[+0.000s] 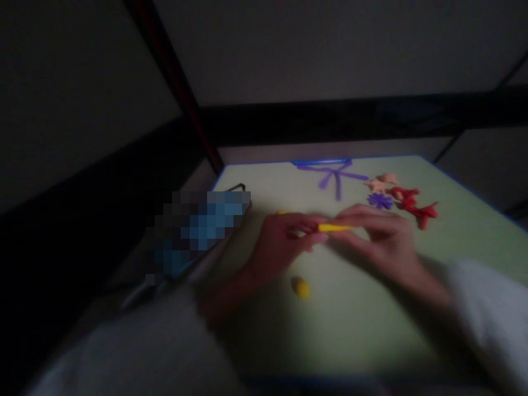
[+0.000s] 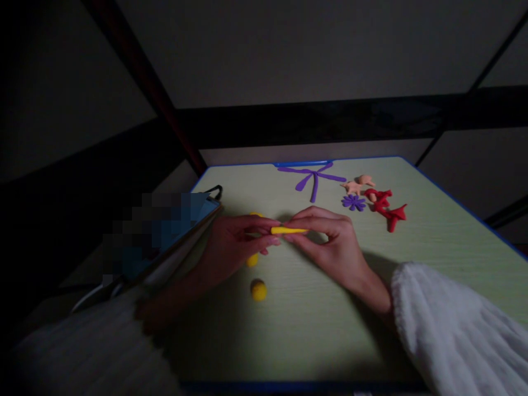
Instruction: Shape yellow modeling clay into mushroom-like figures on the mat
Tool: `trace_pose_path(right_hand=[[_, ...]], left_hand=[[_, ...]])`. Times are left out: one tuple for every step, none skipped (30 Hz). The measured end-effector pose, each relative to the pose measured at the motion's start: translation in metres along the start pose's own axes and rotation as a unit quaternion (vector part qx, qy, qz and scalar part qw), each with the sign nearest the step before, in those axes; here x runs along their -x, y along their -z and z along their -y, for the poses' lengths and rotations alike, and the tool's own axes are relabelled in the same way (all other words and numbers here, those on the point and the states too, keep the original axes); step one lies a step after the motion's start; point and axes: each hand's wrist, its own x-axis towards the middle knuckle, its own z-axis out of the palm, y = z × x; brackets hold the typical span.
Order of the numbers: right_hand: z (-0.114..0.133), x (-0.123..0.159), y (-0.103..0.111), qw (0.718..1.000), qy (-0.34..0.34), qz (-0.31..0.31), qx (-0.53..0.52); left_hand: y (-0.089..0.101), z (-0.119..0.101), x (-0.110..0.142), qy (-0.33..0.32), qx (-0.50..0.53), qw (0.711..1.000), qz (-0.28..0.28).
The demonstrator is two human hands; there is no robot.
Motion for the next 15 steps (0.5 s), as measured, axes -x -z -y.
trace_pose_path(right_hand=[[0.0002,0.0002,-0.0003,1.000,0.001,0.000,-0.001],[0.0004,0.0004,-0.0005,1.000,0.002,-0.001,0.000],[0.0006,0.0007,-0.0008,1.000,0.003,-0.001,0.003],[0.0008,0.0010,-0.0011,1.000,0.004,-0.001,0.007],[0.0008,0.0012,-0.0013,1.000,0.005,-0.001,0.011],[0.0008,0.0015,-0.0016,1.000,0.005,-0.001,0.013],[0.0008,0.0016,-0.0018,1.000,0.005,-0.002,0.015],[0.0006,0.0017,-0.0020,1.000,0.004,-0.005,0.017],[0.0005,0.0016,-0.0022,1.000,0.002,-0.009,0.018],[0.0004,0.0015,-0.0022,1.000,0.001,-0.016,0.020],[0.0003,0.0012,-0.0023,0.999,0.002,-0.026,0.022],[0.0001,0.0008,-0.0022,0.999,0.003,-0.038,0.025],[-0.0001,0.0004,-0.0022,0.998,0.004,-0.049,0.026],[-0.0003,0.0000,-0.0021,0.998,0.006,-0.059,0.026],[-0.0005,-0.0003,-0.0021,0.997,0.007,-0.067,0.025]], left_hand=[[0.0001,-0.0003,0.0004,-0.006,-0.003,1.000,-0.006],[0.0003,-0.0007,0.0007,-0.011,-0.008,1.000,-0.009],[0.0007,-0.0010,0.0010,-0.015,-0.013,1.000,-0.009],[0.0012,-0.0012,0.0012,-0.018,-0.017,1.000,-0.007],[0.0017,-0.0011,0.0013,-0.021,-0.021,1.000,-0.002],[0.0023,-0.0008,0.0012,-0.023,-0.023,0.999,0.000],[0.0029,-0.0002,0.0009,-0.023,-0.022,0.999,0.001],[0.0033,0.0005,0.0005,-0.025,-0.019,1.000,0.000],[0.0037,0.0012,0.0000,-0.025,-0.013,1.000,-0.004],[0.0039,0.0017,-0.0005,-0.021,-0.006,1.000,-0.009],[0.0041,0.0018,-0.0010,-0.017,0.002,1.000,-0.015],[0.0041,0.0016,-0.0013,-0.012,0.007,1.000,-0.018],[0.0040,0.0009,-0.0014,-0.005,0.009,1.000,-0.019],[0.0037,0.0000,-0.0014,0.003,0.008,1.000,-0.018],[0.0034,-0.0010,-0.0012,0.011,0.003,1.000,-0.014]])
